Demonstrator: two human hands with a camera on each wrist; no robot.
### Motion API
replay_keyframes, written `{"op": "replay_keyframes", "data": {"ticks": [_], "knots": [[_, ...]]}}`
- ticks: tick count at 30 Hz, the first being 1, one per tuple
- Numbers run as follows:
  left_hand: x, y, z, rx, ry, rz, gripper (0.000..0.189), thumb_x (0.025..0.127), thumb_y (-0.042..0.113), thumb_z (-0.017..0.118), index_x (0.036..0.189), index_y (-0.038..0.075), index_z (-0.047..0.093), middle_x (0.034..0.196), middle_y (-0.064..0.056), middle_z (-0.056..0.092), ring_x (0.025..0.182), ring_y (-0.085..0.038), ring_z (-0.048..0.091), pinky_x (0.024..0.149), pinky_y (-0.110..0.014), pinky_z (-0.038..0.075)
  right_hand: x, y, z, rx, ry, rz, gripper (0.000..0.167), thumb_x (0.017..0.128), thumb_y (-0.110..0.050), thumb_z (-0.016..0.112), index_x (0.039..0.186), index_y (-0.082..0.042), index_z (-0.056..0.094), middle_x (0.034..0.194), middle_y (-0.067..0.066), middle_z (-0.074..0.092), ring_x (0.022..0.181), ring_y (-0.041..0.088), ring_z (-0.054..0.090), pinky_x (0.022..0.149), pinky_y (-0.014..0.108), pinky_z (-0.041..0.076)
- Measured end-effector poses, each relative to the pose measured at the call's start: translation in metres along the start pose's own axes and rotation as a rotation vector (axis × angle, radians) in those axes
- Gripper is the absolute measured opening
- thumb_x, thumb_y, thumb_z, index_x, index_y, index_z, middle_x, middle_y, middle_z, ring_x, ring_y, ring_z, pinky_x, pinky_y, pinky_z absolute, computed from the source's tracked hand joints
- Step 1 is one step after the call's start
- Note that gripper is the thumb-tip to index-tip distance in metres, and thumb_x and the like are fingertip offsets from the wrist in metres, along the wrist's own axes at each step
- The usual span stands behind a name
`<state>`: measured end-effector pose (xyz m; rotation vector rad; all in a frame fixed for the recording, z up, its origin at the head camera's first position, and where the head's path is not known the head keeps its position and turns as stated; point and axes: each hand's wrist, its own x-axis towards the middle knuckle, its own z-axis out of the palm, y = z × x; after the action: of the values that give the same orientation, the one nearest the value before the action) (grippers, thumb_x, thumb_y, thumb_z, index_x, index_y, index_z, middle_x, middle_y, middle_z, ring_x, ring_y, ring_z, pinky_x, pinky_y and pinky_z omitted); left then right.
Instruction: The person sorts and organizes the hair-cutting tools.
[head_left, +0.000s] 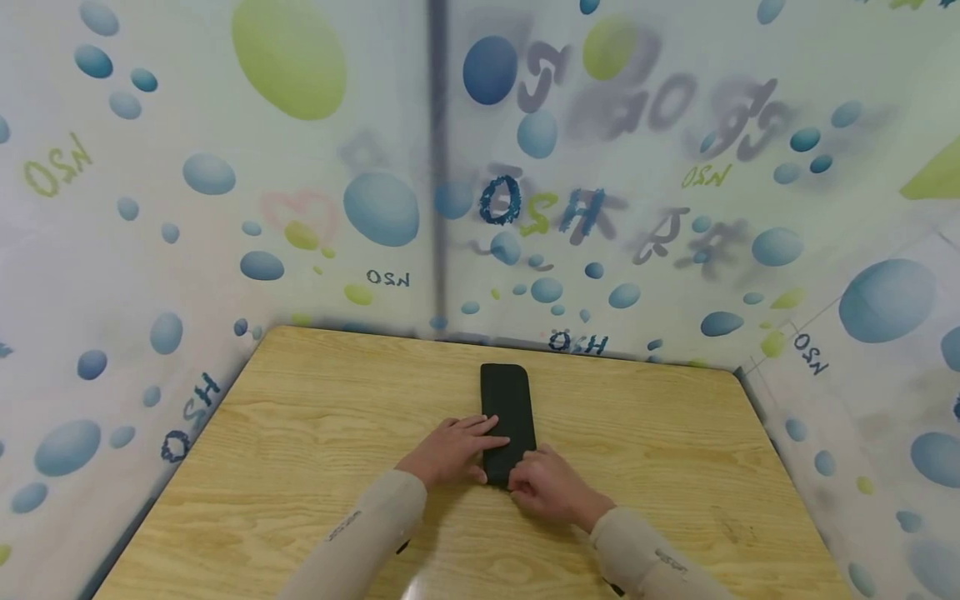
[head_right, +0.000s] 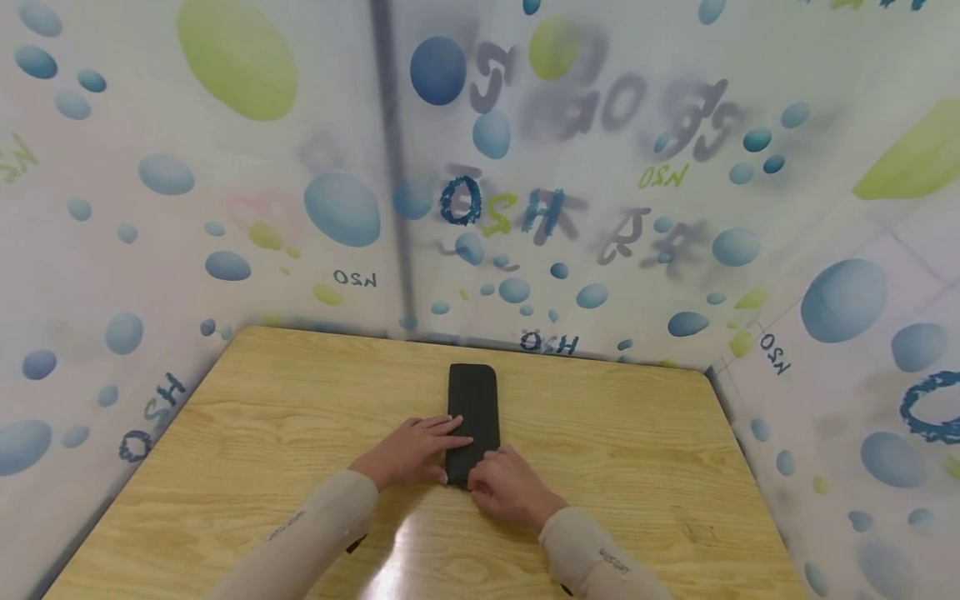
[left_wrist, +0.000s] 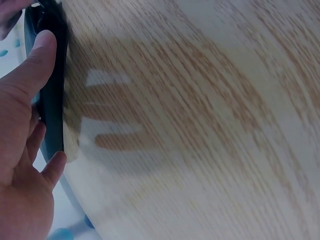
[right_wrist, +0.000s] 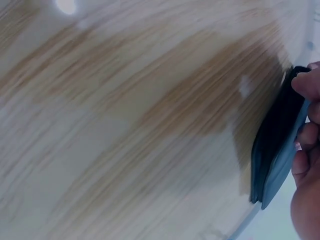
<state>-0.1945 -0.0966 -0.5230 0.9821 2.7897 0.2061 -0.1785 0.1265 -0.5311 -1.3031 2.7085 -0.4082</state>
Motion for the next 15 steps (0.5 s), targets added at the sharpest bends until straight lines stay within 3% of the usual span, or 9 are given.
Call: {"op": "replay_keyframes", "data": {"ticks": [15], "knots": [[-0.0022, 0.0018, -0.0038, -0.053, 0.004, -0.004, 0.064, 0.085, 0.045, 0.068, 0.144, 0.034, 0.047, 0.159, -0.001, 0.034, 0.147, -0.022, 0.033, 0.112, -0.047, 0.037, 0.0106, -0.0093, 0.0018, -0.044, -0.047, 0.015, 0.007, 0.089, -0.027, 0.069, 0.087, -0.022, 0.074, 0.072, -0.016, 0.062, 0.068, 0.000, 0.044, 0.072, 0.021, 0.034]]}}
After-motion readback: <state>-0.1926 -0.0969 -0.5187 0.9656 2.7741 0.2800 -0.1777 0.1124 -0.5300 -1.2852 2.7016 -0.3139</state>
